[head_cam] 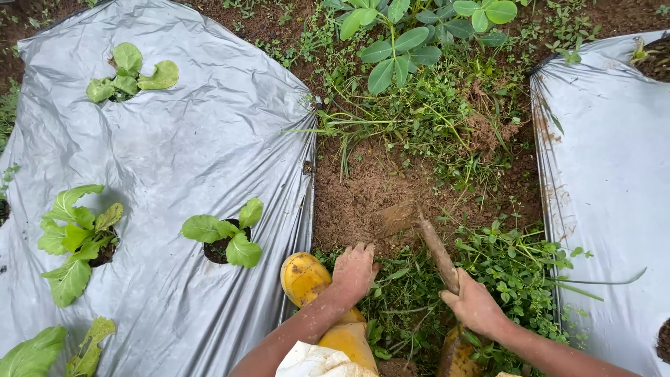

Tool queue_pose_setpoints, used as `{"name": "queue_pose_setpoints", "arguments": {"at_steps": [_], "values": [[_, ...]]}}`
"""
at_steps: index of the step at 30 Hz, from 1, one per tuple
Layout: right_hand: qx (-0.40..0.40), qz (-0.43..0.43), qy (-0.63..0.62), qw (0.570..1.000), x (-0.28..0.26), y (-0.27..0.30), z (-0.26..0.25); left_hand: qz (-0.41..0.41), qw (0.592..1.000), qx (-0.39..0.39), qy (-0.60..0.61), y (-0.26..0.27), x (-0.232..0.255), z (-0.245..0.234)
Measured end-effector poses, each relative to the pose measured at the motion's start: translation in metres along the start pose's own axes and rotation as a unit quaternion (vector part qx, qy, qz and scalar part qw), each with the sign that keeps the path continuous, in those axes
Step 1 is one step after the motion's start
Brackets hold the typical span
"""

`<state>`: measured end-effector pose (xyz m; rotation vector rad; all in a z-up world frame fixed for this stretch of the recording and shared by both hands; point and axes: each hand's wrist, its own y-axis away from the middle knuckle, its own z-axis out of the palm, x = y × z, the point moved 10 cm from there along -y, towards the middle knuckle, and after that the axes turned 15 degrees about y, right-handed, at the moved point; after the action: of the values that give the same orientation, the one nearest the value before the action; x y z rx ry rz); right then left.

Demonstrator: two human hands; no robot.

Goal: The person uses a hoe to remove weeds from the soil between rows of crops covered with plastic mulch. They repeatedly strike the ground to loosen the soil and pull out the weeds by hand.

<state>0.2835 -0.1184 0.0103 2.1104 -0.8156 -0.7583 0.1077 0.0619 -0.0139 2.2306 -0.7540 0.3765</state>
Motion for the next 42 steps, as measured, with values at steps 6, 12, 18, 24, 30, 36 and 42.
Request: {"name": "queue_pose_setpoints", "arguments": {"at_steps": [6, 12, 18, 24, 30, 36, 42], "values": [[-0.044, -0.004, 0.041, 0.998, 0.017, 0.007, 0.029, -0.046, 0.996, -0.067, -0.040, 0.005, -0.006, 0.014], [-0.077, -0.049, 0.072, 0.993, -0.003, -0.007, 0.024, -0.141, 0.981, -0.129, 0.035, 0.013, -0.007, 0.018], [-0.078, -0.058, 0.095, 0.991, 0.016, -0.009, 0.029, -0.219, 0.958, -0.118, 0.139, 0.013, -0.022, 0.039], [-0.117, -0.043, 0.022, 0.992, 0.013, -0.002, 0.033, -0.238, 0.955, -0.054, 0.169, 0.000, -0.043, 0.057], [-0.095, -0.049, 0.081, 0.991, 0.048, -0.001, 0.023, -0.230, 0.940, -0.034, 0.251, 0.000, -0.035, 0.054], [-0.072, -0.034, 0.049, 0.996, 0.088, -0.006, 0.037, -0.123, 0.972, -0.079, 0.182, -0.014, -0.011, 0.072], [-0.012, 0.025, -0.010, 1.000, 0.058, 0.015, 0.007, -0.023, 0.992, -0.099, 0.073, -0.009, 0.022, 0.035]]}}
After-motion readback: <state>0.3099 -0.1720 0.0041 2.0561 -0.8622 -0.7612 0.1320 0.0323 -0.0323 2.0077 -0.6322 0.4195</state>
